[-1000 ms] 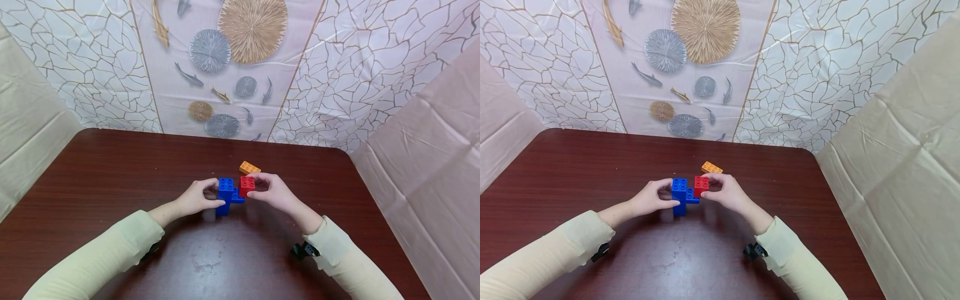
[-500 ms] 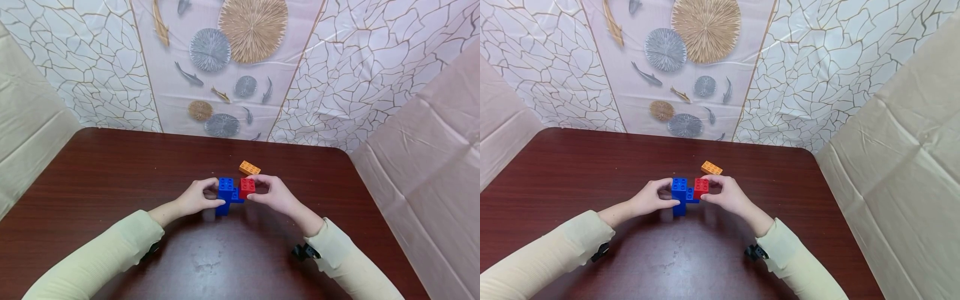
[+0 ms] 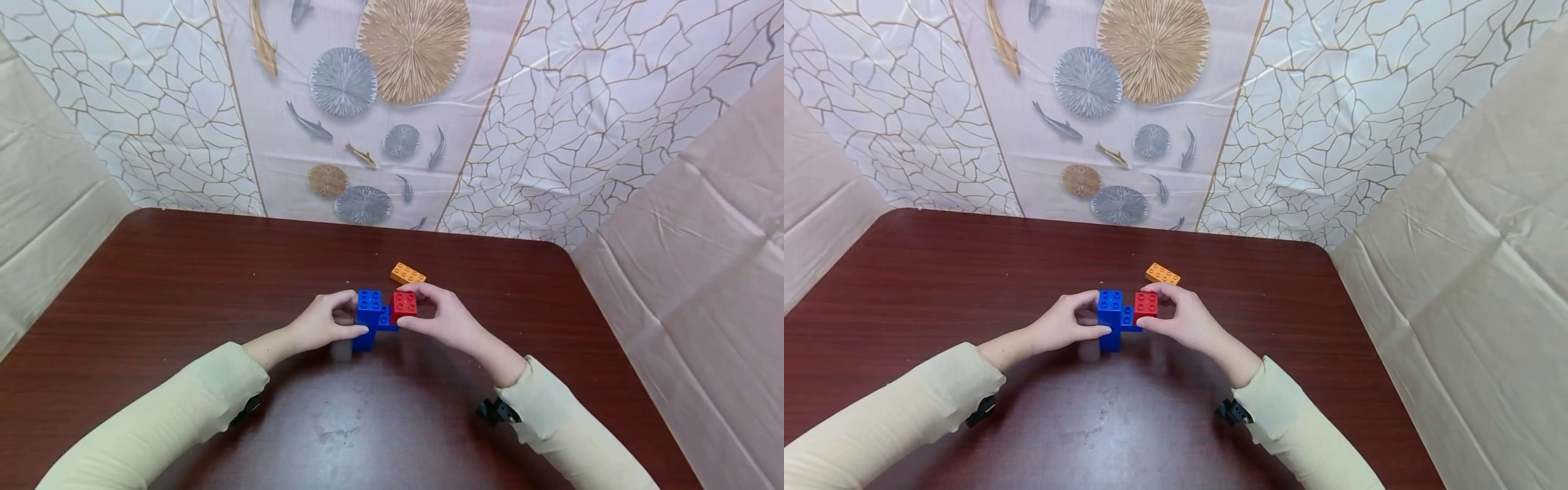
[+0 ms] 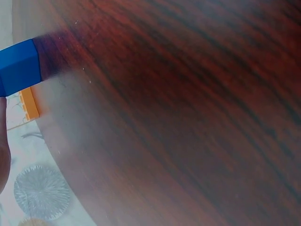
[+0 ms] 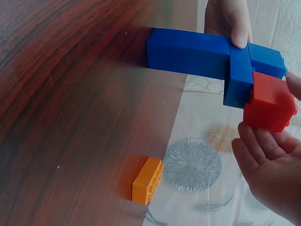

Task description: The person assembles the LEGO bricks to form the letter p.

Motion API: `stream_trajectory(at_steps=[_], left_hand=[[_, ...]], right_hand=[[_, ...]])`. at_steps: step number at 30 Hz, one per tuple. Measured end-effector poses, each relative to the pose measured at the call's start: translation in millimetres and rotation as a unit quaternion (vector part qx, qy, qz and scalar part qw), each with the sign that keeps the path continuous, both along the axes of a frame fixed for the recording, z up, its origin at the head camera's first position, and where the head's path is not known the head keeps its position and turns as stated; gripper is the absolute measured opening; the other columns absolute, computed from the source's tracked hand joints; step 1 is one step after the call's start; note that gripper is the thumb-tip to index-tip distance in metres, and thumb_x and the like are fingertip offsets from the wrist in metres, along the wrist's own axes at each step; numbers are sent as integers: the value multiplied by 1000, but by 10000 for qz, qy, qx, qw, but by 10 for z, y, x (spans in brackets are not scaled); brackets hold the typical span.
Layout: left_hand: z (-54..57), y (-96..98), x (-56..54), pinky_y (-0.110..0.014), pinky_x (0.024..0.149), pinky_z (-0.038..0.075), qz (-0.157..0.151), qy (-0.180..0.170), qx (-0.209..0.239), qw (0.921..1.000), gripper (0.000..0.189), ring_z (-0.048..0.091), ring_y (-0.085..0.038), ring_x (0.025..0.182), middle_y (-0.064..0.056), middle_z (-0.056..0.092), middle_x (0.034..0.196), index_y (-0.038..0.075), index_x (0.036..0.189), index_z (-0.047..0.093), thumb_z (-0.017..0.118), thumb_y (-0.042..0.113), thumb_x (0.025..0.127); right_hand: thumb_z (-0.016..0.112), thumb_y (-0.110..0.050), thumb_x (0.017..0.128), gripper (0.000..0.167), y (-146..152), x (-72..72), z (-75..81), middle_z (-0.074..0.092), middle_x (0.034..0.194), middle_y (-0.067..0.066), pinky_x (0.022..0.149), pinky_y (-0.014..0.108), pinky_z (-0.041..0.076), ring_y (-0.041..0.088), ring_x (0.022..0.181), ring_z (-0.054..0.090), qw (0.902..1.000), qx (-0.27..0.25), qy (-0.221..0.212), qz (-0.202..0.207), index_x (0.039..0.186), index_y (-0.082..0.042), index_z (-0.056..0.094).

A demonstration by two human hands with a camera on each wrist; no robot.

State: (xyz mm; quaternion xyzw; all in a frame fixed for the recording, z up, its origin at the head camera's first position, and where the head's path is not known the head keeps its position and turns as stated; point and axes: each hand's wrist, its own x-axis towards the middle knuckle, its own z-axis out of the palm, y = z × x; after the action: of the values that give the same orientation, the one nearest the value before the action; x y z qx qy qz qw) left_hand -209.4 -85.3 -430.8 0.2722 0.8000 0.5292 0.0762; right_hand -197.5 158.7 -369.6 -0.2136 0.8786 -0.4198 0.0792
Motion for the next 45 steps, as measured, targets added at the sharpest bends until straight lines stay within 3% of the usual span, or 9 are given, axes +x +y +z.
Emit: stream_trajectory(at_steps=[7, 16, 24, 30, 35, 39, 45], left_hand=[[8, -3, -15, -30, 80, 55, -50, 18, -43, 10000, 27, 64, -20, 92, -10, 65, 97, 7, 98, 57, 75, 15, 79], [27, -36, 10, -31, 80, 55, -17, 82, -59, 9999, 27, 64, -20, 93, -10, 66, 97, 7, 99, 58, 74, 15, 79], [-12, -9, 22, -32, 80, 55, 9, -33, 75, 10000, 28, 65, -22, 91, -13, 65, 97, 5, 97, 56, 75, 14, 79], [-43, -3, 11, -32, 80, 55, 40, -34, 102, 9999, 28, 66, -23, 90, -15, 65, 97, 3, 97, 56, 75, 14, 79], [-17, -5, 17, -31, 79, 55, 41, -40, 89, 9999, 27, 66, -22, 90, -15, 65, 97, 4, 96, 56, 75, 14, 79], [1, 1, 20, -31, 79, 55, 40, -38, 101, 9999, 27, 66, -23, 90, -15, 65, 97, 4, 97, 56, 75, 14, 79], [-4, 8, 4, -30, 80, 55, -1, -86, 106, 9999, 27, 66, -22, 92, -15, 65, 99, 4, 97, 57, 74, 14, 80]], right_hand=[[73, -16, 80, 39, -52, 2, 11, 66, 110, 12, 88, 47, 51, 26, 101, 59, 9993, -224, 294, 36, 116, -7, 62], [75, -17, 79, 39, -100, -18, 51, 67, 104, 11, 80, 41, 55, 24, 94, 60, 9983, 123, 541, 172, 114, -5, 63], [74, -23, 80, 41, -65, -39, 10, 65, 108, 8, 80, 33, 54, 24, 99, 58, 9996, 257, 14, 63, 118, -10, 60], [75, -27, 78, 58, 18, -81, -44, 63, 120, 9, 93, 41, 49, 25, 110, 58, 9956, 724, -240, 543, 128, -8, 53], [76, -19, 78, 58, 133, -190, -99, 62, 117, 13, 92, 42, 50, 27, 107, 61, 9913, 871, -574, 801, 128, -4, 50], [74, -15, 79, 50, 223, -347, -154, 63, 107, 14, 86, 37, 54, 25, 97, 63, 9939, 831, -564, 460, 122, -1, 53], [71, -13, 82, 44, 311, -567, -243, 63, 106, 20, 82, 35, 53, 25, 92, 61, 9967, 503, -476, -416, 120, 4, 56]])
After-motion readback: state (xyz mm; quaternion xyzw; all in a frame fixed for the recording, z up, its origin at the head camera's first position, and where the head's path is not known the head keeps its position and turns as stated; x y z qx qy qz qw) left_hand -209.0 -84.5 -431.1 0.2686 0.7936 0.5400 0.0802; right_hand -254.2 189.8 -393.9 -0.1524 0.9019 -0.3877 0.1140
